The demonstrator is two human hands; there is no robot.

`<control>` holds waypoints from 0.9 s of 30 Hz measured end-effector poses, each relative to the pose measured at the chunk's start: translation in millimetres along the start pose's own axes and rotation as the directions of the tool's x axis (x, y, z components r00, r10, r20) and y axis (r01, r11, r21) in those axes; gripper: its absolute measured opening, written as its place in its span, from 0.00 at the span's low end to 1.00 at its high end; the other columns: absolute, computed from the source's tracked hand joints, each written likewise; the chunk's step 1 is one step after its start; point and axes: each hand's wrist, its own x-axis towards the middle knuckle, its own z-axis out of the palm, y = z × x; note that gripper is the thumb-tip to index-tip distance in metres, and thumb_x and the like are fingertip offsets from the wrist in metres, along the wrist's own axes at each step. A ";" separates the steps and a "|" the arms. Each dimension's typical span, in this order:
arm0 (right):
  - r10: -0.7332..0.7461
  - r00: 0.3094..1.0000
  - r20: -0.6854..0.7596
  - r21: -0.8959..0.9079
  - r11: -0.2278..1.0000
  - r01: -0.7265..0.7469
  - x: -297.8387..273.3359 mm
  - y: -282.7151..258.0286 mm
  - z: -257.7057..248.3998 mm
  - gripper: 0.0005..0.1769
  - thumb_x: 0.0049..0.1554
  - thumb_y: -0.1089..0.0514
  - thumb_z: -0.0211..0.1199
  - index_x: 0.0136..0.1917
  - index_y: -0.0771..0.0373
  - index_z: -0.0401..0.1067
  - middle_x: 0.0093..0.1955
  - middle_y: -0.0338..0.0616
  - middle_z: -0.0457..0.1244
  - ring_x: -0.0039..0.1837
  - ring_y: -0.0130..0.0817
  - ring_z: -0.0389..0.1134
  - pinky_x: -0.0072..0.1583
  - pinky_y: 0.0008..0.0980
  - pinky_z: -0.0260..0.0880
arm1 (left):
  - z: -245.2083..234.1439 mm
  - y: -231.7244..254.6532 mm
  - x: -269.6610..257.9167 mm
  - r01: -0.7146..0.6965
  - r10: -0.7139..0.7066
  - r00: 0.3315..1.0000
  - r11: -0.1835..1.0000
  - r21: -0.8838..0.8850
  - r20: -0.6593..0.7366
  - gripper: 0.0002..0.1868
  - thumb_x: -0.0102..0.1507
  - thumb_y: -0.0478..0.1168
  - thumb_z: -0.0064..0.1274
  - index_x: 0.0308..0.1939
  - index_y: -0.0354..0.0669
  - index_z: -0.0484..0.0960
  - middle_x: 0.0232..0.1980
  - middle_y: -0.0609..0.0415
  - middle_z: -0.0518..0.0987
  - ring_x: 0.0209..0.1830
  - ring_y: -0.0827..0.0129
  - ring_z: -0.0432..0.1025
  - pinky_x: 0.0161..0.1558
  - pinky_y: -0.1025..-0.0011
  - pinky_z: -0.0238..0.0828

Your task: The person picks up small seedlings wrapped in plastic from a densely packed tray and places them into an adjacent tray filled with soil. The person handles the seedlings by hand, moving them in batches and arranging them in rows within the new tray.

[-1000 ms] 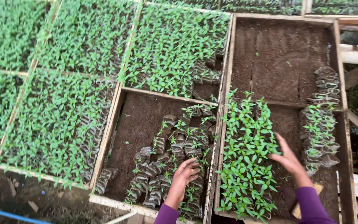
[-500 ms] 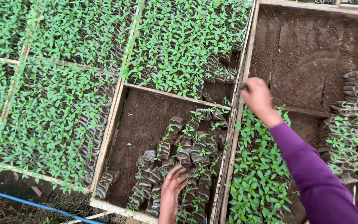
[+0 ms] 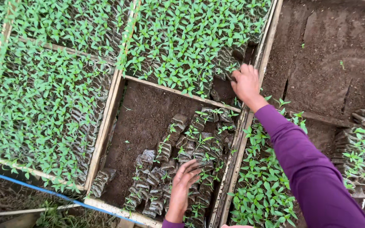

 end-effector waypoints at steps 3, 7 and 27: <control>-0.016 0.999 -0.040 0.105 0.994 0.020 -1.8 4.9 -4.8 0.13 0.52 0.55 0.70 0.48 0.63 0.75 0.42 0.41 0.55 0.49 0.40 0.53 0.51 0.37 0.55 | 11.0 6.8 2.5 -0.017 0.017 0.999 1.000 -0.003 0.042 0.21 0.60 0.40 0.40 0.58 0.48 0.74 0.60 0.49 0.77 0.56 0.60 0.74 0.60 0.60 0.72; 0.037 0.999 -0.002 0.223 0.974 -0.035 -11.7 -26.3 -58.9 0.10 0.54 0.57 0.69 0.45 0.65 0.75 0.46 0.43 0.57 0.53 0.41 0.54 0.54 0.37 0.60 | 27.9 27.8 13.2 0.004 -0.005 0.998 1.000 0.013 0.058 0.20 0.62 0.38 0.40 0.59 0.49 0.74 0.59 0.51 0.77 0.56 0.63 0.73 0.58 0.63 0.73; 0.203 0.978 -0.040 0.000 0.979 -0.203 77.2 46.5 7.5 0.24 0.53 0.50 0.72 0.57 0.62 0.69 0.53 0.48 0.64 0.57 0.45 0.61 0.59 0.45 0.57 | 91.3 113.2 103.7 -0.083 0.136 0.985 0.911 -0.403 0.105 0.19 0.57 0.22 0.35 0.49 0.36 0.74 0.47 0.43 0.71 0.44 0.61 0.71 0.49 0.60 0.78</control>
